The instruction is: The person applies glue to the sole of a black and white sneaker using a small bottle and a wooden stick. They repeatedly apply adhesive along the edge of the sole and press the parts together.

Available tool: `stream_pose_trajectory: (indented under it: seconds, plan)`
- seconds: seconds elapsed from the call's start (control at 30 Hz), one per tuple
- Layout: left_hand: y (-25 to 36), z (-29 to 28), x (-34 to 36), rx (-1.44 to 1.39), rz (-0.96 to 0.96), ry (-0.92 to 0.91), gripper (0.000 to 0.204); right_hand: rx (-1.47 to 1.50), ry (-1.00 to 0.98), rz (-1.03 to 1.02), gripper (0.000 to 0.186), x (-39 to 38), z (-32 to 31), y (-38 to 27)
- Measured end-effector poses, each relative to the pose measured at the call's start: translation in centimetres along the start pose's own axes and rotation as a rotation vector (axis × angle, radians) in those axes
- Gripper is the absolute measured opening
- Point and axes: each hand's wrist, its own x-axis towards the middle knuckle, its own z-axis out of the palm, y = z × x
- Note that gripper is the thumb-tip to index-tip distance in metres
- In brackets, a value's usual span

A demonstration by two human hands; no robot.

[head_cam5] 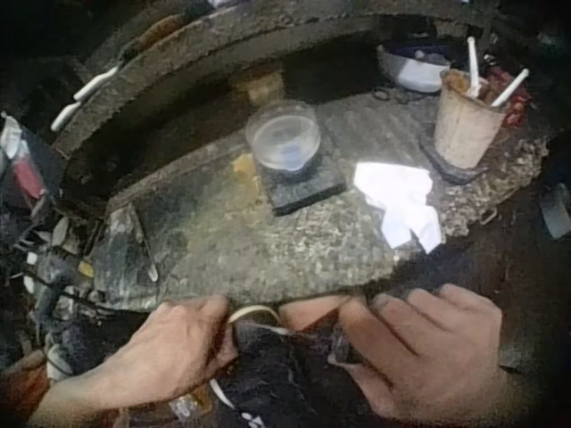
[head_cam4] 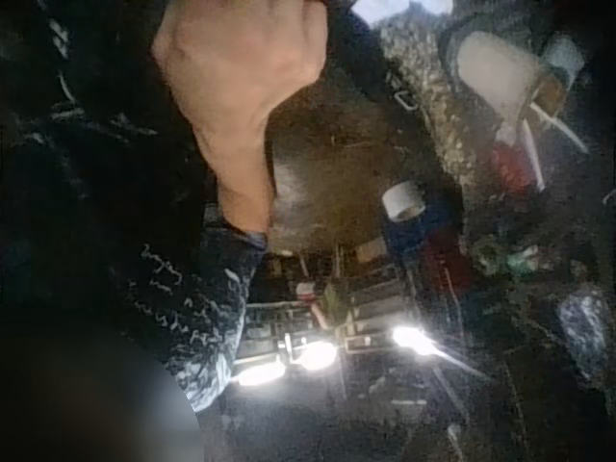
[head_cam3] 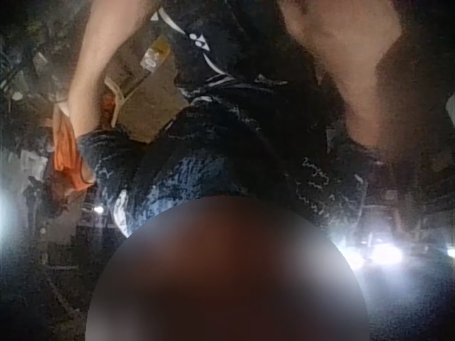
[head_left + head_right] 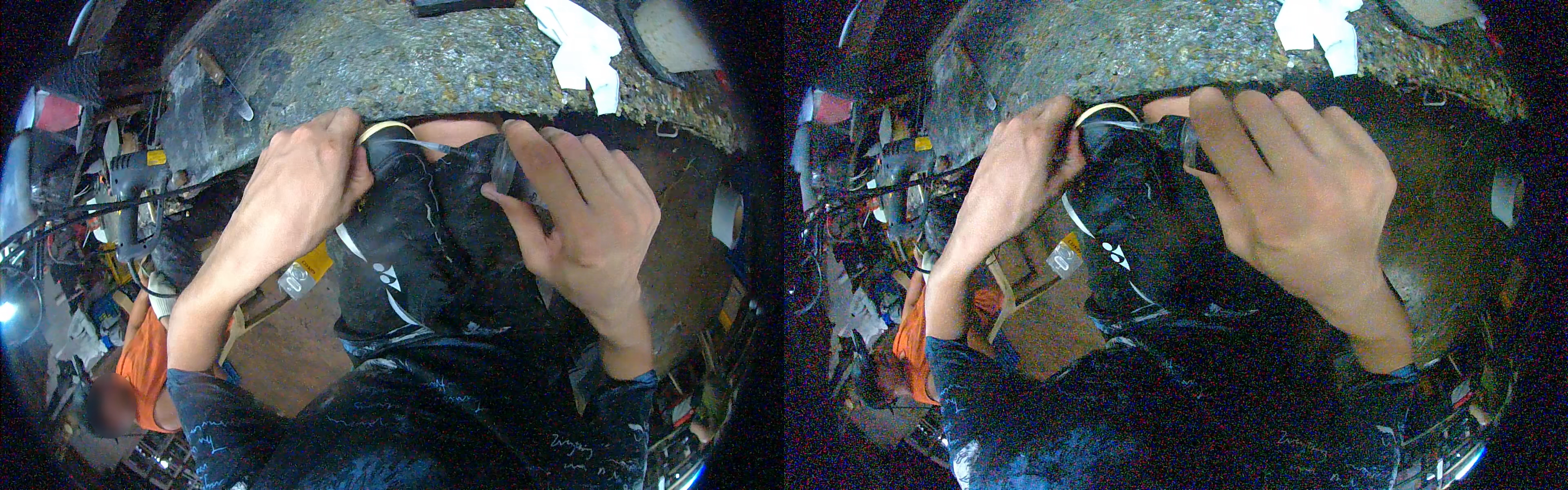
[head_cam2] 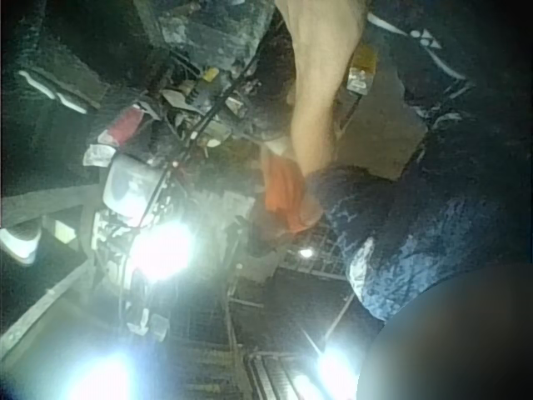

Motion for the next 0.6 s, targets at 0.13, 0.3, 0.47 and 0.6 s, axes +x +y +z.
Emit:
stream_pose_trajectory:
  seconds: [0.13, 0.3, 0.47, 0.6]
  plan:
    - [0.0, 0.0, -0.4, -0.03, 0.023, 0.047, 0.019, -0.013, -0.016, -0.006, 0.055, -0.3, 0.0, -0.1]
    - [-0.2, 0.1, -0.7, -0.047, 0.059, 0.101, 0.02, -0.026, -0.006, -0.046, 0.053, -0.3, 0.5, -0.5]
    - [-0.1, -0.1, -0.9, -0.044, 0.042, 0.105, 0.024, -0.068, 0.008, -0.081, 0.055, 0.2, 0.7, -0.8]
    - [0.0, -0.5, -1.2, -0.048, 0.039, 0.087, 0.027, -0.111, 0.011, -0.152, 0.054, 1.1, 0.3, -1.0]
